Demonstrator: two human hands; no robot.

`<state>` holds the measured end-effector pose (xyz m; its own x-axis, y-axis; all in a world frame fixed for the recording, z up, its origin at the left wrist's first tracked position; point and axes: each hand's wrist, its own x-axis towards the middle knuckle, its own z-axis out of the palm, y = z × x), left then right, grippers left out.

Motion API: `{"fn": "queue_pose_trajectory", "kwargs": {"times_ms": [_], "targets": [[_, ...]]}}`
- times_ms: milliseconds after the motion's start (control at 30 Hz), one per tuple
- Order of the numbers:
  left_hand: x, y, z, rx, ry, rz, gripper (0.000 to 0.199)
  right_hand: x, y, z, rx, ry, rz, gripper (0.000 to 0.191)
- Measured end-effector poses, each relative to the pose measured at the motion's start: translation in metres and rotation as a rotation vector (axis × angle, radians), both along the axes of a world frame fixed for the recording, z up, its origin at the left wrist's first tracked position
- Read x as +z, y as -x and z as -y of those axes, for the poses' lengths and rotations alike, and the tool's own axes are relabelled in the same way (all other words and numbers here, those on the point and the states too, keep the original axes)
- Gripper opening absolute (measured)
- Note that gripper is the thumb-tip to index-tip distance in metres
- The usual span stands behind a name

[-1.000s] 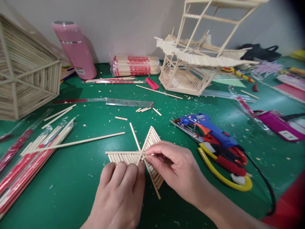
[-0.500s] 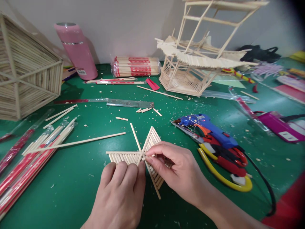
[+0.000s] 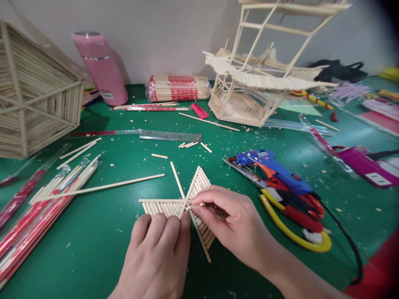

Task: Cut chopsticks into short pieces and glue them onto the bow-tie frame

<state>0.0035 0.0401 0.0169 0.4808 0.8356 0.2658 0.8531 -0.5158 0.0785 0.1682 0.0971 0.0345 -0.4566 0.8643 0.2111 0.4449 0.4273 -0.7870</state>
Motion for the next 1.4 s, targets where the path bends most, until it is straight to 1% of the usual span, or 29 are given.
{"fn": "queue_pose_trajectory", "kwargs": {"times_ms": [300,667,767,900,1100,1400], "targets": [[0.0011,-0.0001,-0.0005,-0.005,-0.005,-0.021,0.032,-0.0007,-0.0023,0.0017,0.008,0.005,-0.008,0.009],[0.0011,-0.0001,0.0008,-0.002,0.027,-0.005,0.031,-0.0005,-0.0031,0.0,0.039,0.021,-0.009,0.009],[0.0012,-0.0008,0.0013,0.012,0.017,0.011,0.031,0.0002,-0.0029,-0.0004,0.052,0.022,-0.003,0.01],[-0.0002,-0.0005,0.0001,-0.007,0.005,0.015,0.031,0.0008,-0.0031,0.0001,0.07,0.013,0.006,0.011],[-0.0006,-0.0007,-0.0006,0.014,0.005,0.025,0.029,-0.0001,-0.003,-0.0002,0.067,0.003,0.005,0.012],[0.0018,0.0007,-0.0002,-0.002,-0.006,-0.025,0.031,0.0009,-0.0029,0.0005,0.048,-0.011,0.007,0.013]]}}
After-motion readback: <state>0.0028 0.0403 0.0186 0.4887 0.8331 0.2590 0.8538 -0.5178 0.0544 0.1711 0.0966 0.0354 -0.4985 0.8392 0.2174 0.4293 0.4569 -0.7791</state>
